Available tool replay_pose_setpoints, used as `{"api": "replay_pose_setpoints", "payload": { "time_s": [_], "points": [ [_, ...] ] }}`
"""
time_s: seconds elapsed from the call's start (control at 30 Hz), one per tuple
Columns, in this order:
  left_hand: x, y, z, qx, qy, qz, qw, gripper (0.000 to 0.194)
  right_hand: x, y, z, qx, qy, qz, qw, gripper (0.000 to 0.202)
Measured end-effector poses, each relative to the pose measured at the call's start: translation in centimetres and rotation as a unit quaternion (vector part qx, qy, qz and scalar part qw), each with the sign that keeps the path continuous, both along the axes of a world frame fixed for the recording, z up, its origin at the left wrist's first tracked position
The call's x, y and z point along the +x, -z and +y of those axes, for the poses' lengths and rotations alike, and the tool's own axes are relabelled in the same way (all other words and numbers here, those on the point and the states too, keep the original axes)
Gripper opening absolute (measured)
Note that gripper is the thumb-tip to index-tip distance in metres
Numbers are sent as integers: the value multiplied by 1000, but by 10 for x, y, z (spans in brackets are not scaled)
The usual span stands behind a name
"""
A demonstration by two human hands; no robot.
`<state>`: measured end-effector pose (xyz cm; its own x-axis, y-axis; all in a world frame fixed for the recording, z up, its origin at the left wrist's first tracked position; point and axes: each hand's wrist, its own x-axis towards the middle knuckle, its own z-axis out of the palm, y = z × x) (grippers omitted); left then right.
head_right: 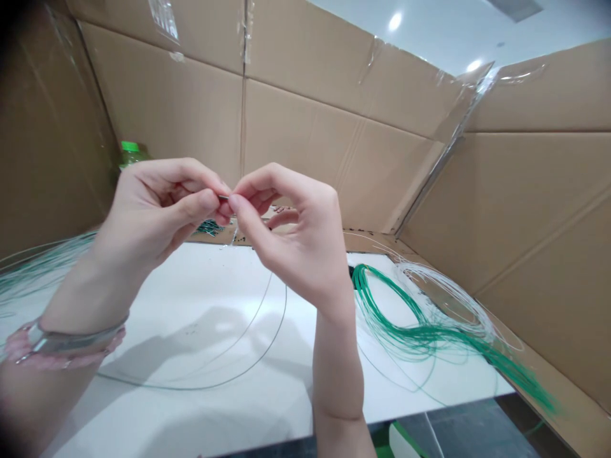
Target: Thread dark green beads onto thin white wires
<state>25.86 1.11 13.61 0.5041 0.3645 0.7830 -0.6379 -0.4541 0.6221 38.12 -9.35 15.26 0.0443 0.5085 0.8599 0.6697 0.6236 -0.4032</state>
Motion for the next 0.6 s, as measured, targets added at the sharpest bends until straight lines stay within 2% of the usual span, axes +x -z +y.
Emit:
{"api": "replay_pose_setpoints", "payload": {
  "time_s": [0.17, 0.33, 0.5, 0.6],
  "points": [
    [4, 1, -2, -20, -4, -9, 1000, 3, -1, -2, 1, 6, 3, -5, 1000, 14],
    [10, 2, -3, -62, 16, -30, 997, 9, -6, -1, 4, 26, 8, 27, 999, 16],
    [12, 3, -2, -67, 7, -35, 997, 11, -6, -1, 7, 52, -6, 61, 997, 15],
    [13, 4, -2, -55, -13, -29, 998, 9, -5, -3, 5, 5, 7, 42, 999, 13]
  ]
}}
